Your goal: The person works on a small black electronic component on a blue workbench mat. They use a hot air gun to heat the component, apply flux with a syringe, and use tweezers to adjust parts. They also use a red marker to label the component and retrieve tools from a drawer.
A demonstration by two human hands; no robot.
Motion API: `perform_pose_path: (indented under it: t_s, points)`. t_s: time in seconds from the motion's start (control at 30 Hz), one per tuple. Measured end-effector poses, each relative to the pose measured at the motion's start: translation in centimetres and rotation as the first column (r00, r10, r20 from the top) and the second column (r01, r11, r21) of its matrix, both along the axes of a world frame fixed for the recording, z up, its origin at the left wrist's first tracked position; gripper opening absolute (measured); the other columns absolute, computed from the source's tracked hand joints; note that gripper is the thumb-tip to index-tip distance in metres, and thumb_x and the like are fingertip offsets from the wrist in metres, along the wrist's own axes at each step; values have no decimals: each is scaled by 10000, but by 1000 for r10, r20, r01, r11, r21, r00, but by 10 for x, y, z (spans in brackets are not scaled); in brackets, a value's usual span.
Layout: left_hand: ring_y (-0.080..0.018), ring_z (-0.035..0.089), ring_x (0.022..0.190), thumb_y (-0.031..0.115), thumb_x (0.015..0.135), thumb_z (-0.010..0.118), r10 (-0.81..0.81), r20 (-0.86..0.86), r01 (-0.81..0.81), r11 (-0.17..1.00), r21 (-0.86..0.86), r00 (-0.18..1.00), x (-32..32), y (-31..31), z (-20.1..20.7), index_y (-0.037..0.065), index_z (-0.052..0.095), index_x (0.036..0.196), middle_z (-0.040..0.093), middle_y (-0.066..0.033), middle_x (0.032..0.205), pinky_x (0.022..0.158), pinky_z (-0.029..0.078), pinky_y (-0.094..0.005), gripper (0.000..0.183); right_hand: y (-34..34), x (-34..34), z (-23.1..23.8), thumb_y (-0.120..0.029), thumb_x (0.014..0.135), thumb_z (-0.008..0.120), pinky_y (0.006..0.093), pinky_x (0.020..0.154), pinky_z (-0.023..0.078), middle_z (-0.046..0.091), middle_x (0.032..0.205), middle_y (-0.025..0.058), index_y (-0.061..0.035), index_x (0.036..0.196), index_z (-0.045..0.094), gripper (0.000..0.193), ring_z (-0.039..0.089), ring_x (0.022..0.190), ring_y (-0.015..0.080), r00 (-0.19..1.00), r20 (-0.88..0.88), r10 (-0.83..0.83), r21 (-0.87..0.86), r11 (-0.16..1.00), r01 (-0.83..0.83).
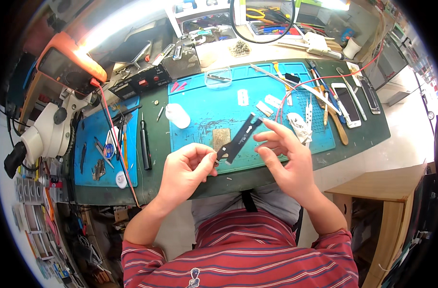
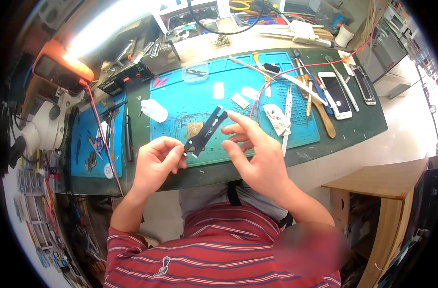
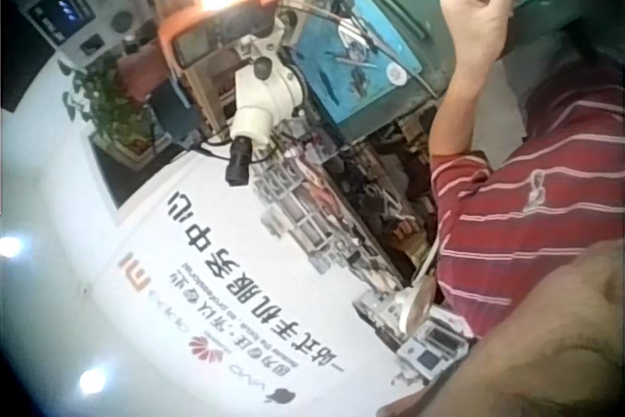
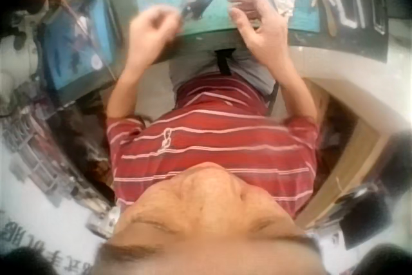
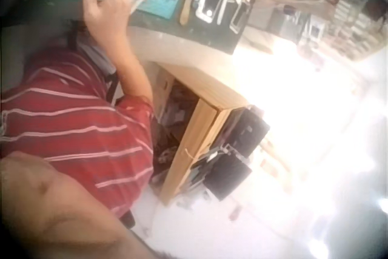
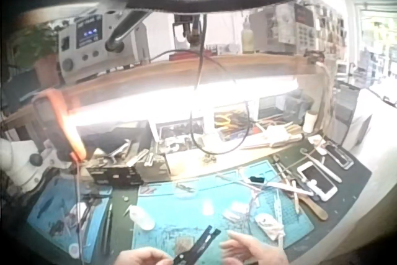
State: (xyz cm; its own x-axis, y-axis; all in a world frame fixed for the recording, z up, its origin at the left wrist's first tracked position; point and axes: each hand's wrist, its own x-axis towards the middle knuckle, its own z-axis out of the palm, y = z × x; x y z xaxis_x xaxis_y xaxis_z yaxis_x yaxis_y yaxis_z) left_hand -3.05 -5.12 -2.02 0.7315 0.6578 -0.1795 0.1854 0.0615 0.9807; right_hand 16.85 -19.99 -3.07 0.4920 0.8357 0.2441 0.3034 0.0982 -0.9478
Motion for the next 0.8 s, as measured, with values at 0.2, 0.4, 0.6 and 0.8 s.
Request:
perform_pose_path:
  t_s: [0.2, 0.4, 0.6, 0.8]
  points:
    - [-79, 668, 702, 68, 1011, 657, 40, 6, -40, 998, 49, 999, 6, -9, -3, -21, 681, 1070, 717, -56, 858, 572, 488, -201, 110, 11, -3, -4, -61, 961, 693, 291, 684, 574, 755, 1010, 119, -10, 1262, 673, 307, 730, 812, 176, 999, 39, -3, -34, 999, 4]
    - [-70, 673, 718, 20, 960, 708, 114, -24, -94, 902, 422, 993, 15, -27, -14, -1, 691, 1105, 718, -57, 856, 590, 513, -215, 148, -17, 3, -3, -63, 948, 707, 293, 621, 542, 741, 964, 114, -41, 1195, 714, 247, 682, 691, 175, 979, 187, -76, -59, 994, 88]
    - [-59, 611, 677, 6, 939, 731, 127, 12, -100, 724, 683, 992, 16, -39, -30, 10, 720, 1082, 703, -44, 835, 573, 471, -219, 144, -88, 13, -15, -52, 949, 706, 283, 579, 483, 692, 817, 82, -34, 1146, 733, 199, 596, 621, 151, 945, 283, -167, -17, 984, 179]
    - [-95, 584, 635, -19, 976, 663, 124, 192, -228, 503, 833, 974, 13, -40, -37, 10, 710, 1098, 671, -42, 786, 560, 460, -235, 134, -206, 26, -40, -109, 1008, 653, 258, 560, 427, 613, 681, -10, -1, 1044, 764, 159, 524, 622, 45, 804, 106, -586, -222, 774, 593]
